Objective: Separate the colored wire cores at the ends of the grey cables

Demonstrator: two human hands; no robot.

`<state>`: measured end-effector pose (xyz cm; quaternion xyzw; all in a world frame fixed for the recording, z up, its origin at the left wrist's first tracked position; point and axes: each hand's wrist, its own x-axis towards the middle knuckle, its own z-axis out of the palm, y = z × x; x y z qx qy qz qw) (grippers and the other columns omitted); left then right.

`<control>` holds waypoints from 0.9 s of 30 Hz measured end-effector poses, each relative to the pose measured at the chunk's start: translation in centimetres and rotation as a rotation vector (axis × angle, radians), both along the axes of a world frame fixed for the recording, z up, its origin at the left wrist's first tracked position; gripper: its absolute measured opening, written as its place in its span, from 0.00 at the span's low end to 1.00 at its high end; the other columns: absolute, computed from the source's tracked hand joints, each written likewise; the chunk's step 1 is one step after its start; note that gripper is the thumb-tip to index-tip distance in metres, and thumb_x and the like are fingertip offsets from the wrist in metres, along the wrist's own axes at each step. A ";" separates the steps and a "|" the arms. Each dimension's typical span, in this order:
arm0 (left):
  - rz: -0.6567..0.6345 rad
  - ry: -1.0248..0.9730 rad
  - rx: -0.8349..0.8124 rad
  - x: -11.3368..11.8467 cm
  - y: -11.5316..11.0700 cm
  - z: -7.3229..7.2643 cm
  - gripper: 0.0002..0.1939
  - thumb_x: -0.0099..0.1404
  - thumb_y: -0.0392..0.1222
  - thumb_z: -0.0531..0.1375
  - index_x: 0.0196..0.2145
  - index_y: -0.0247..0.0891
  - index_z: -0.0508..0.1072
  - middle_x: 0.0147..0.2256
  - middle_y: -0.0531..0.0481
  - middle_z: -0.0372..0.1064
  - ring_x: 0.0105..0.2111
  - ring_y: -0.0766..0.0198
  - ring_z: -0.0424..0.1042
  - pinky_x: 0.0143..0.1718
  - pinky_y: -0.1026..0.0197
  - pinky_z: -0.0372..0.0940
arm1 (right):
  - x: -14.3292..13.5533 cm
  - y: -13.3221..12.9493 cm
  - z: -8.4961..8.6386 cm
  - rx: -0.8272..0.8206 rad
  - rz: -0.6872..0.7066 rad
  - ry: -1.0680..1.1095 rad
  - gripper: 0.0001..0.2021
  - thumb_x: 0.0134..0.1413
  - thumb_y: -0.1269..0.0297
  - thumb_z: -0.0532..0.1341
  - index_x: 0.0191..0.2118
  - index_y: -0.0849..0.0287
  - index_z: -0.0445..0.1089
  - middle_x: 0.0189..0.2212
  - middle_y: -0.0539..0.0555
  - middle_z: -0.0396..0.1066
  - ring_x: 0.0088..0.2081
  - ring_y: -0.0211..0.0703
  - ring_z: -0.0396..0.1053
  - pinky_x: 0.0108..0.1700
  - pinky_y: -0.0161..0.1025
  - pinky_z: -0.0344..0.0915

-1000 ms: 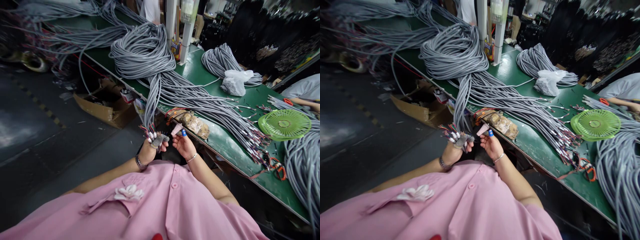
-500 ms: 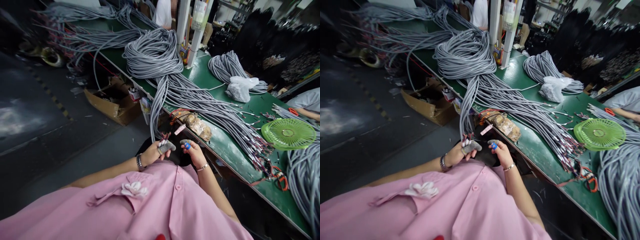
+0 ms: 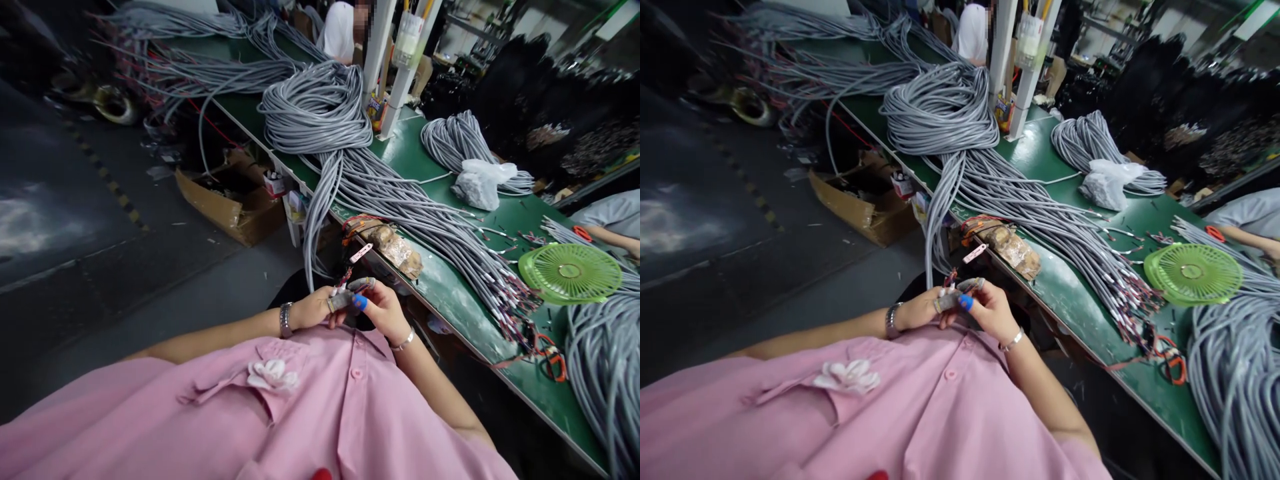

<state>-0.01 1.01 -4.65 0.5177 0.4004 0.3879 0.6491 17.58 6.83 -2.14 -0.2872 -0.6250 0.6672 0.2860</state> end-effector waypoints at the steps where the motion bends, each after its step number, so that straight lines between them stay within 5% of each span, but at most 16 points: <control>1: 0.012 -0.002 -0.002 0.0 -0.1 0.1 0.29 0.63 0.63 0.50 0.23 0.35 0.73 0.19 0.47 0.69 0.17 0.67 0.66 0.22 0.65 0.61 | -0.3 0.0 0.1 0.012 -0.022 0.000 0.11 0.51 0.59 0.65 0.40 0.56 0.73 0.30 0.52 0.71 0.29 0.40 0.66 0.35 0.39 0.65; 8: 0.357 -0.074 0.016 0.0 -0.1 1.4 0.18 0.61 0.55 0.58 0.32 0.37 0.76 0.28 0.47 0.75 0.30 0.60 0.73 0.37 0.58 0.68 | -0.8 0.1 0.1 -0.027 -0.129 -0.007 0.08 0.47 0.59 0.67 0.30 0.58 0.74 0.24 0.51 0.72 0.25 0.38 0.65 0.28 0.35 0.62; 15: 0.185 0.052 0.060 -0.2 -0.1 1.6 0.15 0.62 0.51 0.58 0.29 0.36 0.73 0.25 0.48 0.72 0.24 0.64 0.71 0.28 0.63 0.66 | -0.9 0.4 0.3 -0.108 -0.114 -0.027 0.09 0.48 0.58 0.65 0.30 0.59 0.74 0.22 0.49 0.70 0.22 0.34 0.63 0.25 0.32 0.60; 22: 0.359 0.136 0.032 -0.2 -0.3 0.7 0.12 0.61 0.49 0.60 0.37 0.38 0.68 0.21 0.58 0.65 0.13 0.72 0.61 0.14 0.69 0.55 | -1.6 0.4 -0.7 -0.115 -0.232 -0.005 0.09 0.46 0.59 0.67 0.32 0.58 0.73 0.22 0.49 0.69 0.22 0.33 0.60 0.23 0.31 0.57; 27: 0.251 0.216 -0.006 -0.4 -0.2 0.7 0.08 0.58 0.45 0.61 0.30 0.37 0.69 0.21 0.54 0.68 0.16 0.68 0.67 0.16 0.68 0.59 | -2.5 0.7 -0.3 -0.006 -0.166 -0.030 0.09 0.42 0.61 0.69 0.29 0.59 0.72 0.23 0.48 0.68 0.25 0.36 0.62 0.28 0.34 0.60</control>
